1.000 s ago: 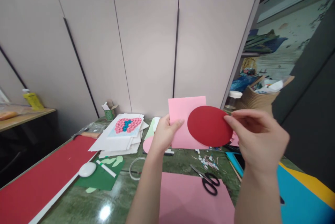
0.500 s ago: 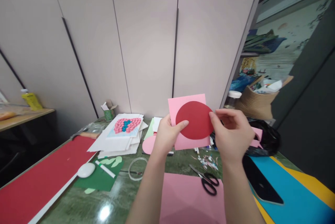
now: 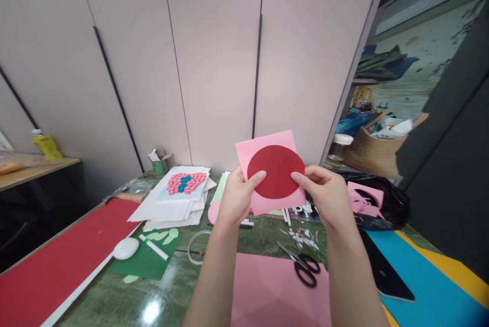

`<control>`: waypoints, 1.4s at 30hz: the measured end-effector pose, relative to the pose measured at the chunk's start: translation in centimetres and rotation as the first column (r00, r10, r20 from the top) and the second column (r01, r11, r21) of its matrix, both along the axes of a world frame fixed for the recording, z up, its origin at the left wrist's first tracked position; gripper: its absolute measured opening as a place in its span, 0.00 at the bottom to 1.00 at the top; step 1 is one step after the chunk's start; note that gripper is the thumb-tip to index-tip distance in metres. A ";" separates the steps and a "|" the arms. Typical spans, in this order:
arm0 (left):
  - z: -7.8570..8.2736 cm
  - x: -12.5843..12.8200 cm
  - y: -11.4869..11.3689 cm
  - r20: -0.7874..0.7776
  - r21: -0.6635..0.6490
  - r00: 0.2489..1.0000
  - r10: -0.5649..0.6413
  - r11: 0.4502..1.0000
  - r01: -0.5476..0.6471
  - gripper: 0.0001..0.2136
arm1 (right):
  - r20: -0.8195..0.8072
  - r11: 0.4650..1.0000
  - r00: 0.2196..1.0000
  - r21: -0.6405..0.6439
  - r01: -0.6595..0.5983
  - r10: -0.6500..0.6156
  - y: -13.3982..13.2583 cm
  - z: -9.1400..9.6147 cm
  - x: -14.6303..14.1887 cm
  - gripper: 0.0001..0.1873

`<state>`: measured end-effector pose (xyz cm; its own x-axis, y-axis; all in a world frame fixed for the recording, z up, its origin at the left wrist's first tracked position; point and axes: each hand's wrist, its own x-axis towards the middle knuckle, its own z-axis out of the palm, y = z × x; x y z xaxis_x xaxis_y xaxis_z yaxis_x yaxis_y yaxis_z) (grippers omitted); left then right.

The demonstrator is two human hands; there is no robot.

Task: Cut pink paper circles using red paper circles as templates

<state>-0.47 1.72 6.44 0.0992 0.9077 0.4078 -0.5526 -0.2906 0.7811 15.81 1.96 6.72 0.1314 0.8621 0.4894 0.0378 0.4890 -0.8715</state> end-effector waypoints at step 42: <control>-0.4 -1.2 0.4 -0.043 -0.109 0.987 -0.154 0.983 0.149 0.14 | 0.667 0.937 0.658 0.267 0.225 -0.348 -0.8 0.7 1.2 0.14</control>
